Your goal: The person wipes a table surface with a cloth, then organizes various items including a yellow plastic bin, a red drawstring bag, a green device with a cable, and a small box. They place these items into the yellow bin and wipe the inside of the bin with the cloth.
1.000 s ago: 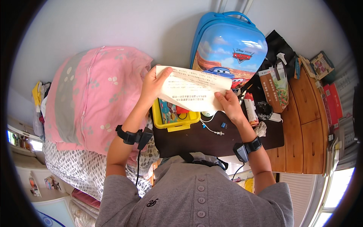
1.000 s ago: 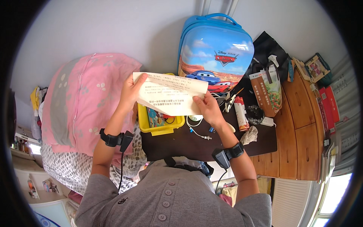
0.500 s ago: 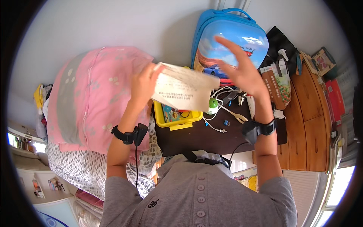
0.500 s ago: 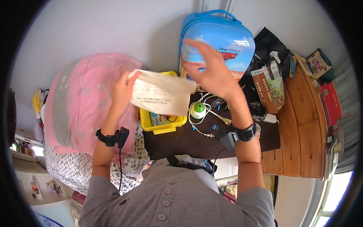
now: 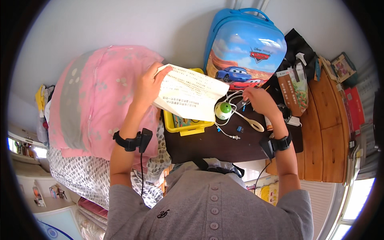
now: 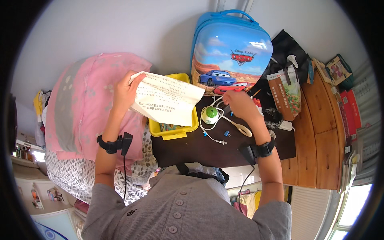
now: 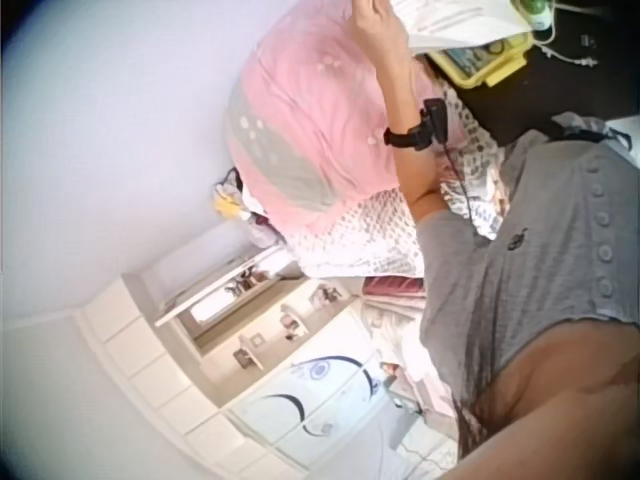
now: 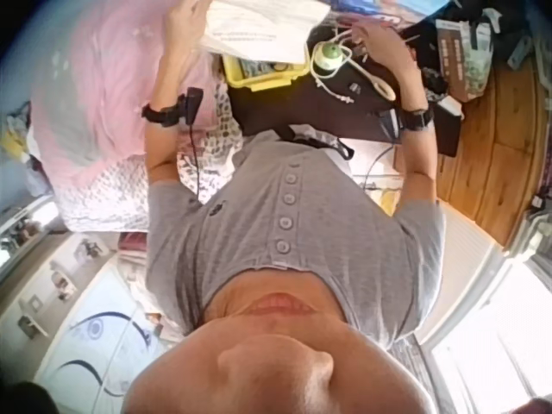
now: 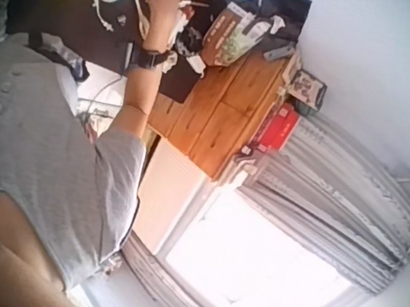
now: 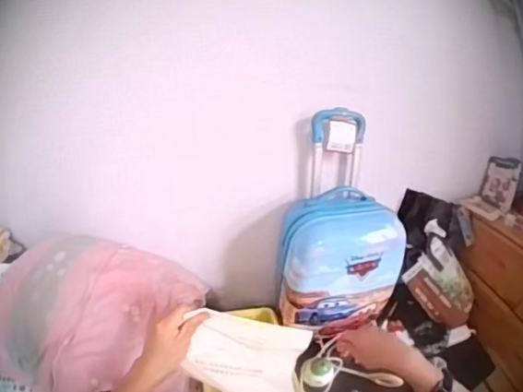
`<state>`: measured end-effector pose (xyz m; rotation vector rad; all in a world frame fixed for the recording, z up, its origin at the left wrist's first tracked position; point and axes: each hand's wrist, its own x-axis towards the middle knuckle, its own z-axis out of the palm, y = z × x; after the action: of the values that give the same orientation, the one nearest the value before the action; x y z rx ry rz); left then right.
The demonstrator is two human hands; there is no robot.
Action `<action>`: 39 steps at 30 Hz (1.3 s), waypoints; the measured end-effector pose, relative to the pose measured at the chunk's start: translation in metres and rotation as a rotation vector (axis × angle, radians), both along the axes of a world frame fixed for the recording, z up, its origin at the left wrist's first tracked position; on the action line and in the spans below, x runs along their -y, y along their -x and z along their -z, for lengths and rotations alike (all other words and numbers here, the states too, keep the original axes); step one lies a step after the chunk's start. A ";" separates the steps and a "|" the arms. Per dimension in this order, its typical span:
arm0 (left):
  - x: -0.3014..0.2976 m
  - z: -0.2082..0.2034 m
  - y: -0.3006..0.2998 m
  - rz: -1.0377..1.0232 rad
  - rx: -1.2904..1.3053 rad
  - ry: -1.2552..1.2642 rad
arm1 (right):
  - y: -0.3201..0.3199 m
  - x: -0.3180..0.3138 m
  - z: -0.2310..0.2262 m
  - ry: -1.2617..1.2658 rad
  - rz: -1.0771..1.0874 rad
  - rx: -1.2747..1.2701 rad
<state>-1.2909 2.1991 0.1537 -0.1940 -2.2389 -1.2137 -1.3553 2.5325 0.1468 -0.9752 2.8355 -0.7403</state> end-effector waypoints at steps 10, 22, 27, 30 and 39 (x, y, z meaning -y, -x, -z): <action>-0.042 -0.011 0.009 0.155 0.093 0.331 | -0.013 0.063 -0.020 0.165 -0.158 0.189; -0.051 0.031 -0.004 0.822 0.695 -0.671 | -0.025 0.078 -0.001 0.451 0.236 -0.015; -0.070 0.038 -0.007 0.617 0.743 -0.771 | -0.015 0.073 0.009 0.471 0.198 0.136; -0.061 0.042 -0.007 0.615 0.781 -0.906 | -0.009 0.065 0.014 0.718 0.169 0.520; -0.032 0.057 0.000 0.681 0.822 -0.811 | -0.021 0.058 0.021 0.995 0.067 1.121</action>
<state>-1.2913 2.2311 0.0970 -0.1448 -2.0905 -2.8807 -1.3341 2.4745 0.1262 -0.2416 1.4575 -1.9597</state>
